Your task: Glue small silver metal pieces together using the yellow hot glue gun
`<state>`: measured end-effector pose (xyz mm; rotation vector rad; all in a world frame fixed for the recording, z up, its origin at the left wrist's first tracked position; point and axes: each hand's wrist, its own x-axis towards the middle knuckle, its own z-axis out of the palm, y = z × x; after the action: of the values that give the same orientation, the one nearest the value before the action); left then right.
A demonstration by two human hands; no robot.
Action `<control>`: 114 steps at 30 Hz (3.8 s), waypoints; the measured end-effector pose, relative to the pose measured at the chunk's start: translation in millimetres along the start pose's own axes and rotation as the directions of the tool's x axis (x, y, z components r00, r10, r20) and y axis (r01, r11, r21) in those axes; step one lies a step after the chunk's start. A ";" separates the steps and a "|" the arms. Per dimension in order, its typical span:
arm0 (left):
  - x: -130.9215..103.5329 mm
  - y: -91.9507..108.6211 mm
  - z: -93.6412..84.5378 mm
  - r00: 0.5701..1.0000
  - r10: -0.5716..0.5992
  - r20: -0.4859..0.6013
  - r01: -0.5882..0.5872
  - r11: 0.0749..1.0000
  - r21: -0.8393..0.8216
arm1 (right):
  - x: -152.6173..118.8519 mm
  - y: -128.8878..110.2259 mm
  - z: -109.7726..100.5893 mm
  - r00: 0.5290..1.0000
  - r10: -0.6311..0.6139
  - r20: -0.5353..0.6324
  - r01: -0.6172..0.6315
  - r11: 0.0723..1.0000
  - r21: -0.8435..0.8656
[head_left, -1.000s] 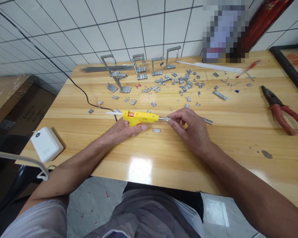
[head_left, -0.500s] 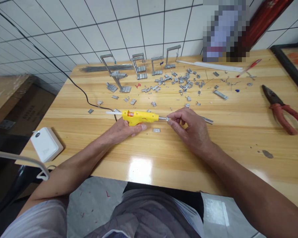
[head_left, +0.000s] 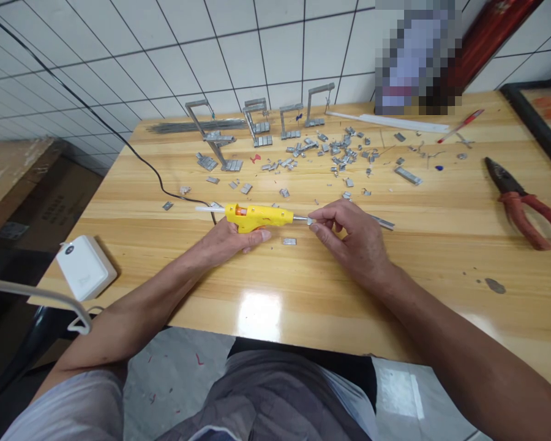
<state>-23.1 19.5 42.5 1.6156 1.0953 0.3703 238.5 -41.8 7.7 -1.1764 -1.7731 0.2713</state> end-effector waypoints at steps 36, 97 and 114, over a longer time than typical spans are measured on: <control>0.0 -1.5 0.6 1.000 0.003 0.000 -0.003 1.000 -0.016 | 0.4 0.3 -0.2 1.000 -0.005 0.003 0.005 1.000 0.010; -0.7 8.7 2.5 1.000 0.019 0.012 -0.018 0.997 -0.072 | 1.8 -0.1 -2.3 1.000 -0.017 -0.006 0.017 1.000 0.020; -0.9 5.7 1.2 1.000 0.003 0.012 -0.003 0.999 -0.038 | 2.9 -2.2 -3.1 1.000 -0.002 0.000 0.002 1.000 0.028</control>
<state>-20.1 18.2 47.4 1.5844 1.0713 0.3808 239.4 -41.5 12.4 -1.1550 -1.7654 0.2940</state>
